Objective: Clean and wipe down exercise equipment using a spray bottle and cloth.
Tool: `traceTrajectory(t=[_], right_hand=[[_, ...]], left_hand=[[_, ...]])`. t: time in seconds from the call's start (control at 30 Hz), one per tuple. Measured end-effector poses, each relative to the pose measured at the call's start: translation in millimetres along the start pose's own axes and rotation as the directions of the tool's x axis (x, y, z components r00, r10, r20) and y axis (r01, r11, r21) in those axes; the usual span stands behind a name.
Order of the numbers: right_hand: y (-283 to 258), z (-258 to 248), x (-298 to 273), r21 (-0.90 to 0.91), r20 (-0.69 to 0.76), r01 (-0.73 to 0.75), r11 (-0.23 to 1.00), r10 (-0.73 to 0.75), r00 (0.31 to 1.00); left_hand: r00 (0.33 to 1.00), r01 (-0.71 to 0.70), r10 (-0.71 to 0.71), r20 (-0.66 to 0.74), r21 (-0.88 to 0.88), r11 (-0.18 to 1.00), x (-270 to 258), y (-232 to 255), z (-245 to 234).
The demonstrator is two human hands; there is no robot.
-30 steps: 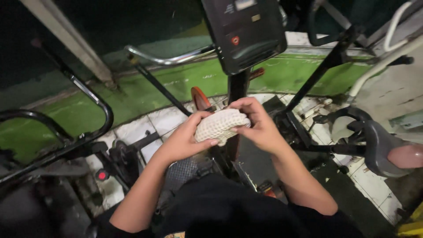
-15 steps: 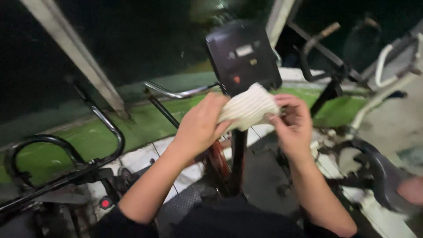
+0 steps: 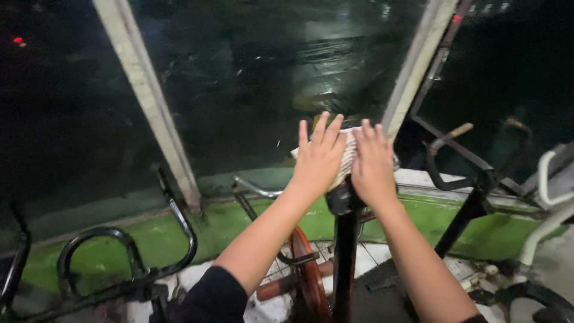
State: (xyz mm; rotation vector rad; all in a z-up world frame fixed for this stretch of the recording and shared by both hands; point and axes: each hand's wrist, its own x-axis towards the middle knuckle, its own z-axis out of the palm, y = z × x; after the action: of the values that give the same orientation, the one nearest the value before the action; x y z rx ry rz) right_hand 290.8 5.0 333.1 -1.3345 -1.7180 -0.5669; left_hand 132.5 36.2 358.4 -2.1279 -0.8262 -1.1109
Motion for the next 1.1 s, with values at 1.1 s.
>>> traceTrajectory(t=[1.1], right_hand=[[-4,1,26,-0.015,0.156,-0.19,0.982,0.19,0.969]], left_hand=[[0.99,0.033,-0.018,0.138,-0.102,0.994,18,-14,6]])
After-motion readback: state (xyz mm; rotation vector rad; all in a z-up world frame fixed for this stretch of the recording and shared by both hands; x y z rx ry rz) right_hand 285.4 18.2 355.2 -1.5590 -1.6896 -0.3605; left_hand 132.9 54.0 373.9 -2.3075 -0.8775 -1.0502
